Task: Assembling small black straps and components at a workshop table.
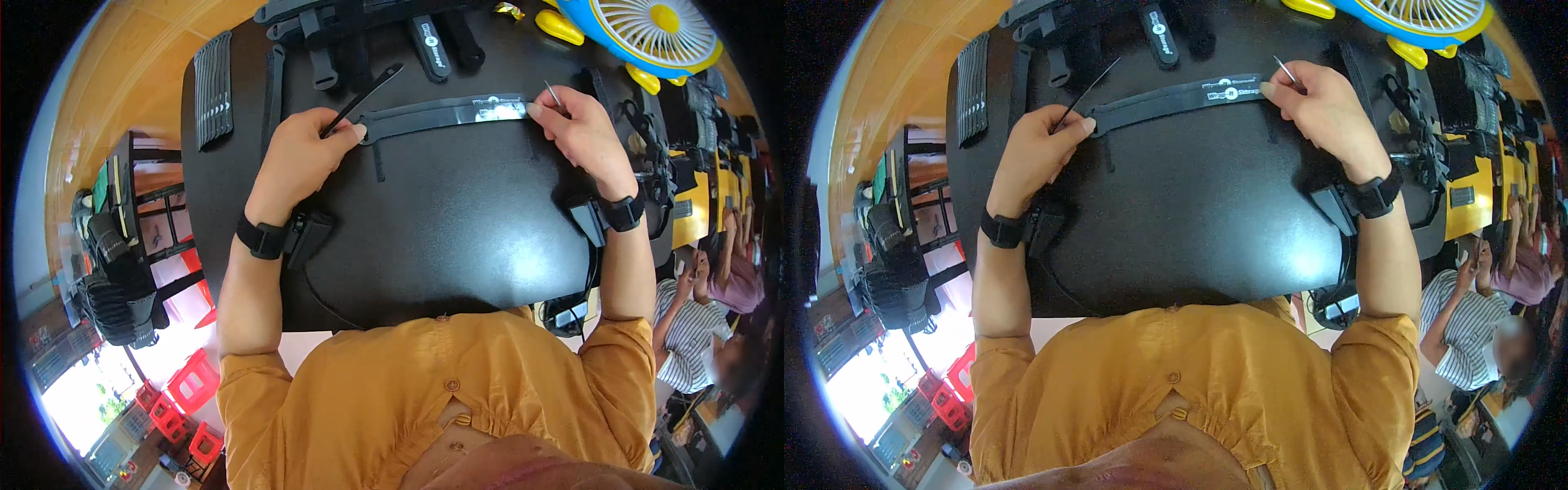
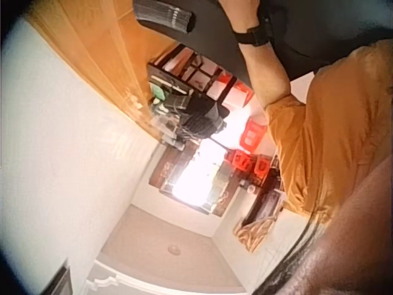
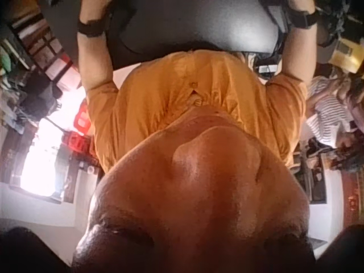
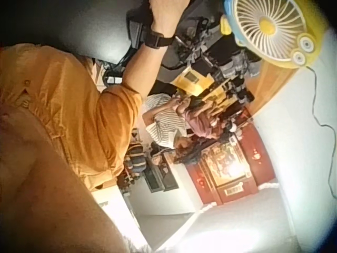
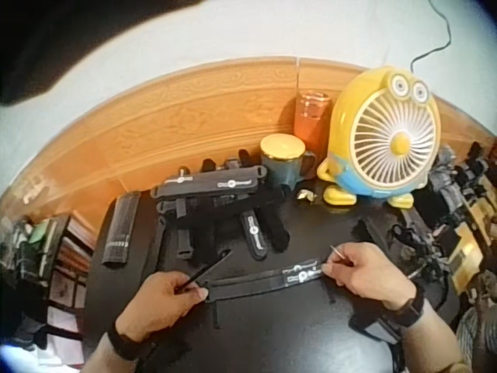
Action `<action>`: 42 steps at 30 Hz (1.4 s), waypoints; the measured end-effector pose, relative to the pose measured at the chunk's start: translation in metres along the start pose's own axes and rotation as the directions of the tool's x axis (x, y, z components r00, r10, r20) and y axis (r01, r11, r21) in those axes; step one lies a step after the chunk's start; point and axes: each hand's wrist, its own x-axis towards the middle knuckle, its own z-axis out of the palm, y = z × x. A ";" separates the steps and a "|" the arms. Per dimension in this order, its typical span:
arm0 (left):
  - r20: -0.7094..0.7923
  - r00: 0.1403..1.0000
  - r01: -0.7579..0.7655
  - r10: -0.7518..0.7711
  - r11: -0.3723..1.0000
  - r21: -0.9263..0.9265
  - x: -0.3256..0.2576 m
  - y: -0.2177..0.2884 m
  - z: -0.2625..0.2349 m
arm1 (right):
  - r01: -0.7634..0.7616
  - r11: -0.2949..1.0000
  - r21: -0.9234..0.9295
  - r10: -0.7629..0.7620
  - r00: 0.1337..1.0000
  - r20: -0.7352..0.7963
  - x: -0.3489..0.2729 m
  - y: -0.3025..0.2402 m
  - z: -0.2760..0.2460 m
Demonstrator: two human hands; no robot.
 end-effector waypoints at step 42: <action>-0.031 0.999 -0.035 0.036 0.999 0.032 0.002 -0.001 0.002 | 0.045 0.995 -0.094 -0.052 0.996 -0.073 0.003 0.001 0.006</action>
